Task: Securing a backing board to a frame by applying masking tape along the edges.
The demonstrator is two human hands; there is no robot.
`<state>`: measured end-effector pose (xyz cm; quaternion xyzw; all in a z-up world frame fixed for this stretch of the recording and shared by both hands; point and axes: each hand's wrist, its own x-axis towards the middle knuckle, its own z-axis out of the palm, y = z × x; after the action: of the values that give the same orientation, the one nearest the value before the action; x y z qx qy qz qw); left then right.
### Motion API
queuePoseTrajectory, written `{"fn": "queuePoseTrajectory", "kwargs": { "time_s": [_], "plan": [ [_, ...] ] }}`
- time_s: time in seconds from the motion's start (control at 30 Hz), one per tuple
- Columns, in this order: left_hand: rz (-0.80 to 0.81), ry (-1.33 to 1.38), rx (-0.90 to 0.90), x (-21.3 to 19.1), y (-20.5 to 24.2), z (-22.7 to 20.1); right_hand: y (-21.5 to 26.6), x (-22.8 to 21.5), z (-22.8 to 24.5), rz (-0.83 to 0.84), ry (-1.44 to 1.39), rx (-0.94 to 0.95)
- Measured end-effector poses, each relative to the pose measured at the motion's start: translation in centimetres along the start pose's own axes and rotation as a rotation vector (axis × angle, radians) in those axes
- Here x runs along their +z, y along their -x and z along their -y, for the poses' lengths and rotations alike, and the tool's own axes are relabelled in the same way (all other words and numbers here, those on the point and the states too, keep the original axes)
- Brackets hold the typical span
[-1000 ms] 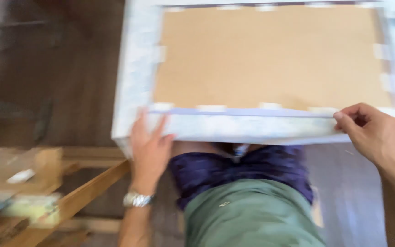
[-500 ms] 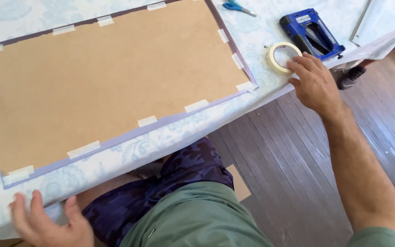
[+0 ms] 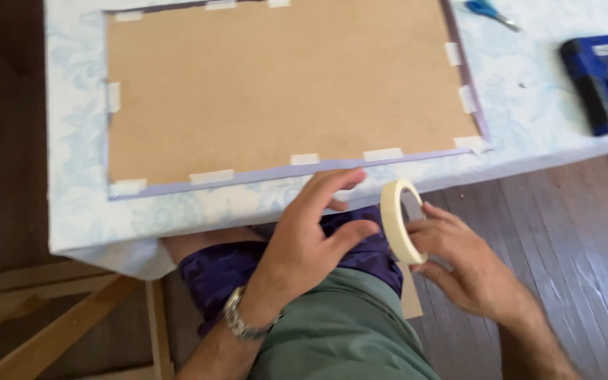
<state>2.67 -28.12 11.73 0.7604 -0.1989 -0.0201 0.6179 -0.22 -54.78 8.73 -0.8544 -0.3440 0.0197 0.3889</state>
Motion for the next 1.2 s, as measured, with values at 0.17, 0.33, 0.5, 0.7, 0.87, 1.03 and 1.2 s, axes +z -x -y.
{"fn": "queuePoseTrajectory", "kwargs": {
  "time_s": [0.17, 0.33, 0.5, 0.7, 0.87, 1.03, 1.2],
  "plan": [
    [0.097, 0.085, -0.006, -0.6, 0.5, 0.2, -0.7, 1.6, 1.0, 0.041, -0.056, -0.053],
    [-0.019, 0.154, 0.036, 0.1, 1.8, 1.4, -1.3, 2.2, 1.4, 0.061, -0.093, -0.040],
    [-0.116, 0.291, -0.050, 0.1, 2.3, 1.8, -1.6, 2.8, 1.9, 0.054, -0.067, -0.045],
    [-0.167, -0.014, 0.127, 0.7, 3.3, 1.1, -0.4, 5.4, 1.5, -0.041, 0.026, 0.228],
    [-0.138, -0.043, 0.086, 0.5, 5.4, 0.9, -1.1, 5.9, 1.9, 0.004, 0.124, 0.383],
    [-0.156, -0.063, 0.092, 0.1, 7.0, 1.8, -1.3, 7.8, 1.9, -0.016, 0.291, 0.202],
    [-0.159, -0.035, 0.015, 0.0, 7.4, 2.1, -1.8, 9.1, 2.6, -0.153, 0.321, 0.125]
  ]
}}
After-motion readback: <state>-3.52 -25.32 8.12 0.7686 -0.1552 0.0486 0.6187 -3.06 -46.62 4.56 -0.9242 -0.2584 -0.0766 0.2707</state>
